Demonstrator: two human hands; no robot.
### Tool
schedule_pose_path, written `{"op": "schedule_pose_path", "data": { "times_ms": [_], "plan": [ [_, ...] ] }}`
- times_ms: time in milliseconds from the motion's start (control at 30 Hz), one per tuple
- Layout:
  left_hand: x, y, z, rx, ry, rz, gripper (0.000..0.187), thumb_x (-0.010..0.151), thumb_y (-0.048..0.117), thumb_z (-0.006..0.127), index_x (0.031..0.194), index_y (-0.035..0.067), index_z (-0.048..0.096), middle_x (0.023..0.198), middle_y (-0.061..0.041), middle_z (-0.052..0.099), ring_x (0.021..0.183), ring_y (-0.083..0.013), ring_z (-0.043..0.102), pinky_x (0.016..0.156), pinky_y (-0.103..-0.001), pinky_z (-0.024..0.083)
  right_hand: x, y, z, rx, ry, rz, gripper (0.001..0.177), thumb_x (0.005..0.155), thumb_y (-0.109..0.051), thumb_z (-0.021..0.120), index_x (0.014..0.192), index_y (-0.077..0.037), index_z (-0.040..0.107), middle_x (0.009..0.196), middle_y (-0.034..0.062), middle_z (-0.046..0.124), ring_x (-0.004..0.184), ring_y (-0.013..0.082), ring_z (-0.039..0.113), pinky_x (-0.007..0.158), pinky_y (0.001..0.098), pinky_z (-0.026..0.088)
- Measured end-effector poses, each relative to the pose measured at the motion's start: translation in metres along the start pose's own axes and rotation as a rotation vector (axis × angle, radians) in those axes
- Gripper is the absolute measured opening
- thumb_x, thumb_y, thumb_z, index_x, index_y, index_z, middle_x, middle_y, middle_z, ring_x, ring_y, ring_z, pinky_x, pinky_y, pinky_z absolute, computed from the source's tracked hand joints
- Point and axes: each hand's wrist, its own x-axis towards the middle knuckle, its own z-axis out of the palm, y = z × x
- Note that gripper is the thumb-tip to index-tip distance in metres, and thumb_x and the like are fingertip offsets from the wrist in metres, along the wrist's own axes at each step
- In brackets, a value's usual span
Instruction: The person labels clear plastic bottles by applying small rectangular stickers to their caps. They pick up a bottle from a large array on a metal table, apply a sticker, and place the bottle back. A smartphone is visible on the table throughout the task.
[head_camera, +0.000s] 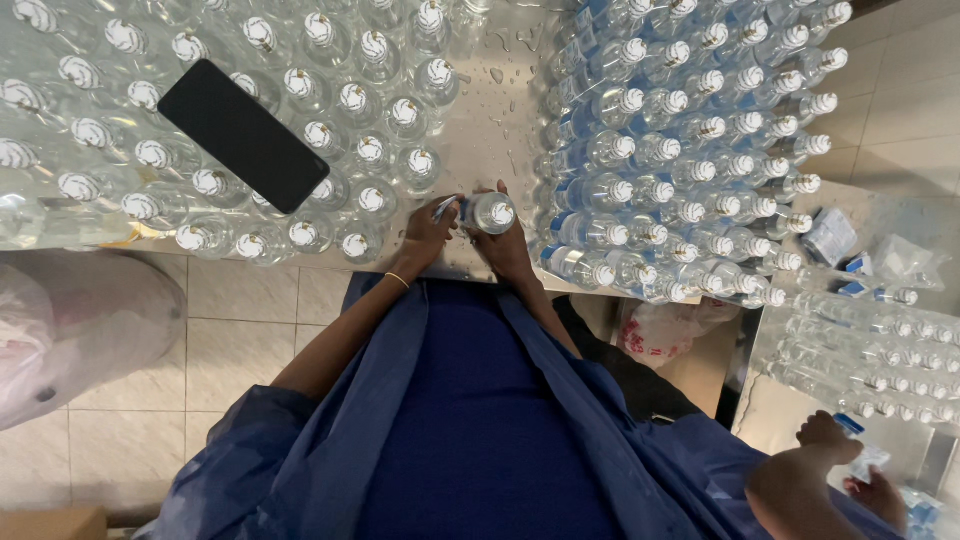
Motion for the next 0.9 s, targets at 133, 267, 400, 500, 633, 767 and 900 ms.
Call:
{"op": "schedule_pose_path", "data": {
  "times_ms": [133, 267, 400, 500, 633, 767, 900],
  "plan": [
    [-0.005, -0.002, -0.003, -0.02, 0.003, 0.018, 0.038, 0.11, 0.036, 0.065, 0.142, 0.018, 0.075, 0.086, -0.017, 0.079, 0.07, -0.0219, 0.075, 0.057, -0.034, 0.065, 0.001, -0.001, 0.001, -0.025, -0.009, -0.039, 0.114, 0.092, -0.03, 0.093, 0.175, 0.0, 0.021, 0.158, 0.0222, 0.059, 0.148, 0.0451, 0.054, 0.122, 0.0581, 0.042],
    [0.001, -0.007, -0.005, -0.003, -0.031, -0.024, 0.037, 0.109, 0.033, 0.064, 0.141, 0.02, 0.077, 0.09, -0.019, 0.08, 0.073, -0.0232, 0.077, 0.061, -0.035, 0.066, -0.017, -0.017, -0.025, -0.121, 0.045, -0.093, 0.125, 0.086, -0.029, 0.098, 0.177, -0.005, 0.016, 0.169, 0.0236, 0.042, 0.158, 0.047, 0.04, 0.128, 0.0633, 0.034],
    [0.007, -0.012, -0.004, 0.002, -0.104, -0.068, 0.046, 0.112, 0.039, 0.062, 0.148, 0.013, 0.071, 0.094, -0.022, 0.079, 0.077, -0.0277, 0.078, 0.068, -0.044, 0.064, -0.013, -0.042, -0.047, -0.551, -0.118, -0.221, 0.085, 0.096, -0.038, 0.085, 0.166, -0.014, 0.043, 0.152, 0.0137, 0.048, 0.142, 0.039, 0.048, 0.12, 0.055, 0.04],
    [0.013, -0.015, -0.001, 0.016, -0.146, -0.13, 0.047, 0.112, 0.038, 0.059, 0.151, 0.014, 0.068, 0.094, -0.021, 0.081, 0.078, -0.0282, 0.08, 0.071, -0.044, 0.064, -0.001, -0.056, -0.052, -0.942, -0.293, -0.296, 0.074, 0.088, -0.023, 0.087, 0.153, -0.016, 0.052, 0.14, 0.0129, 0.05, 0.127, 0.0365, 0.056, 0.098, 0.0498, 0.055],
    [0.014, -0.015, -0.004, 0.011, -0.166, -0.133, 0.057, 0.114, 0.045, 0.057, 0.157, 0.008, 0.06, 0.101, -0.021, 0.082, 0.085, -0.0286, 0.082, 0.076, -0.045, 0.063, 0.029, -0.085, -0.06, -1.117, -0.34, -0.337, 0.054, 0.088, -0.008, 0.088, 0.133, -0.008, 0.057, 0.13, 0.0163, 0.051, 0.121, 0.0371, 0.06, 0.078, 0.0434, 0.067],
    [0.018, -0.01, -0.004, 0.001, -0.204, -0.077, 0.048, 0.116, 0.039, 0.053, 0.156, 0.014, 0.065, 0.102, -0.02, 0.082, 0.085, -0.0271, 0.08, 0.078, -0.043, 0.06, 0.091, -0.069, -0.083, -1.079, -0.306, -0.329, 0.063, 0.089, -0.007, 0.089, 0.139, -0.009, 0.05, 0.129, 0.0196, 0.05, 0.119, 0.0421, 0.06, 0.08, 0.0494, 0.065],
    [0.02, -0.006, -0.009, 0.077, -0.221, -0.151, 0.047, 0.11, 0.045, 0.057, 0.149, 0.023, 0.07, 0.1, -0.015, 0.084, 0.083, -0.0251, 0.081, 0.077, -0.037, 0.058, 0.155, -0.079, -0.096, -1.139, -0.29, -0.286, 0.064, 0.085, -0.014, 0.093, 0.133, -0.008, 0.052, 0.124, 0.0175, 0.053, 0.118, 0.0427, 0.063, 0.08, 0.0484, 0.063]
  ]
}}
